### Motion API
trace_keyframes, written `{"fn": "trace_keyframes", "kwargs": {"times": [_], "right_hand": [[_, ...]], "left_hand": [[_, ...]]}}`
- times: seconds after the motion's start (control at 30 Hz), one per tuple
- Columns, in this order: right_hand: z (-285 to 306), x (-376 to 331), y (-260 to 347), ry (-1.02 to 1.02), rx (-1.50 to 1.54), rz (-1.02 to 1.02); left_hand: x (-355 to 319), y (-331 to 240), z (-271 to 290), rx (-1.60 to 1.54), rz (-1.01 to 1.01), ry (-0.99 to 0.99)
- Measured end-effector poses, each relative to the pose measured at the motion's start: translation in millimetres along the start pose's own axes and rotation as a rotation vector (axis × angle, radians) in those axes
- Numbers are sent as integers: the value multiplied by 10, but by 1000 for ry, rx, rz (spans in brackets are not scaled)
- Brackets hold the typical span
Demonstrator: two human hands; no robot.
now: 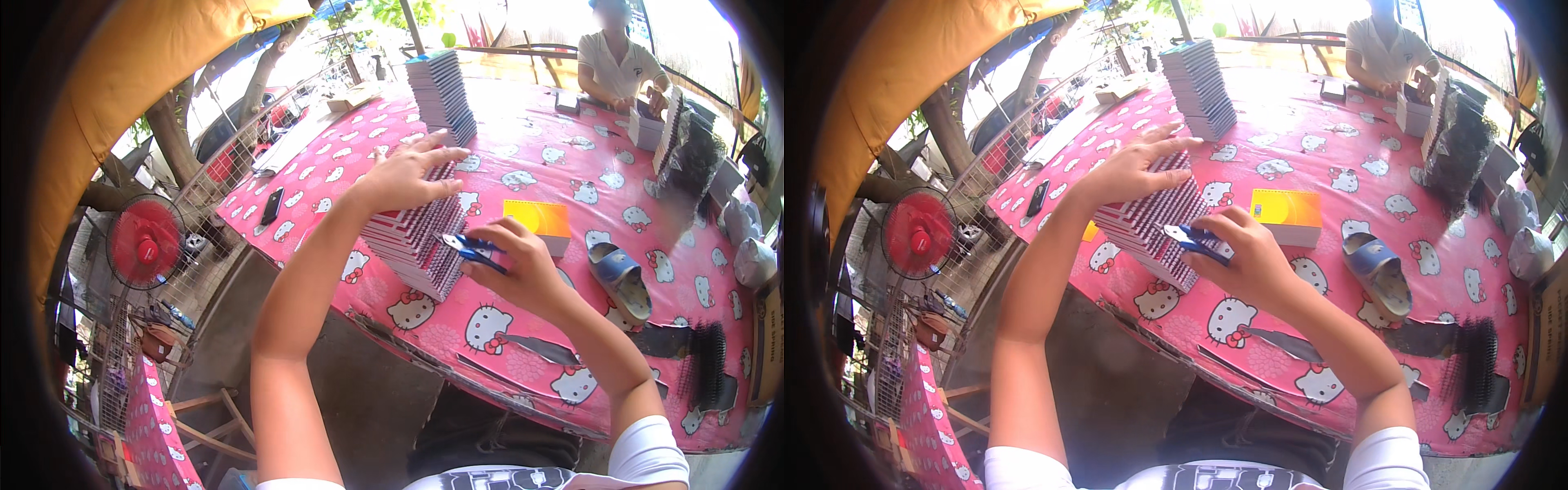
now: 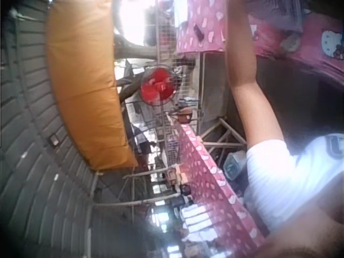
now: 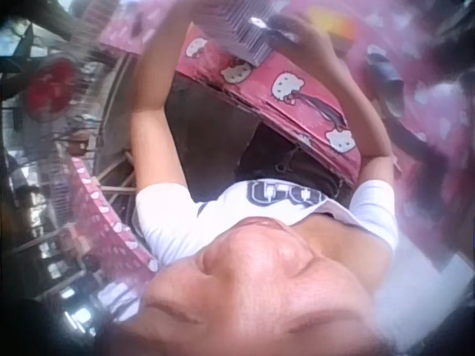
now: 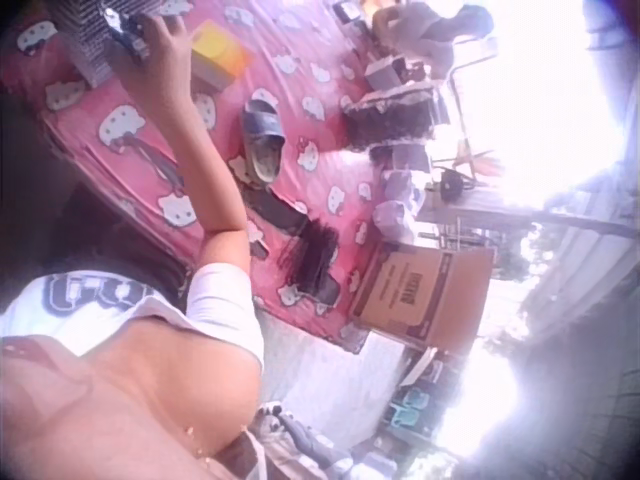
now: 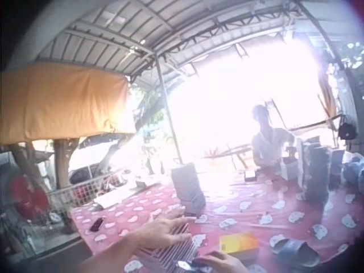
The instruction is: The person trims the excess metal wire from spiral-bound notebooks using a pair of blue-handled pliers.
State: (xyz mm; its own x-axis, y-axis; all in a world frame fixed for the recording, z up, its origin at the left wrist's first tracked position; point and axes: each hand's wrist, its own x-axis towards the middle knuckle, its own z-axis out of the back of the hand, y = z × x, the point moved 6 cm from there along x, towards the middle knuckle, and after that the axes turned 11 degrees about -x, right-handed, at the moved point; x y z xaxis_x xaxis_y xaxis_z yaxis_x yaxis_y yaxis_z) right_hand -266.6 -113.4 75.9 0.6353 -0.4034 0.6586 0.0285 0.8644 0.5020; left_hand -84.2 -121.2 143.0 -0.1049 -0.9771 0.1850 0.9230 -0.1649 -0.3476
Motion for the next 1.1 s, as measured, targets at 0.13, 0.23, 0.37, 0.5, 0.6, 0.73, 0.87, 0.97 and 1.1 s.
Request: {"fn": "trace_keyframes", "kwargs": {"times": [0.13, 0.23, 0.37, 0.5, 0.6, 0.73, 0.87, 0.97, 1.1], "right_hand": [[-81, 195, 105, -99, -120, 76], [-78, 224, 160, -115, -189, 81], [-53, 213, 194, -133, -265, 109], [-206, 325, -14, 159, 67, -88], [-445, 182, -295, 632, 718, -645], [-505, 197, -245, 582, 899, -612], [-197, 229, -61, 109, 114, -7], [-101, 232, 66, -69, -76, 124], [-232, 250, -22, 37, 23, 54]], "left_hand": [[-7, 45, -54, -26, -9, 29], [-53, 77, -30, -17, 19, 11], [-75, 40, -21, -12, 55, -5], [-37, 143, -64, 2, 38, 52], [-45, 34, -78, 25, 12, 95], [-75, 107, -14, -47, 29, 128], [-67, 149, -7, -112, 7, 94], [-49, 154, 26, -146, -1, 86], [-12, 133, -18, -128, 14, 109]]}}
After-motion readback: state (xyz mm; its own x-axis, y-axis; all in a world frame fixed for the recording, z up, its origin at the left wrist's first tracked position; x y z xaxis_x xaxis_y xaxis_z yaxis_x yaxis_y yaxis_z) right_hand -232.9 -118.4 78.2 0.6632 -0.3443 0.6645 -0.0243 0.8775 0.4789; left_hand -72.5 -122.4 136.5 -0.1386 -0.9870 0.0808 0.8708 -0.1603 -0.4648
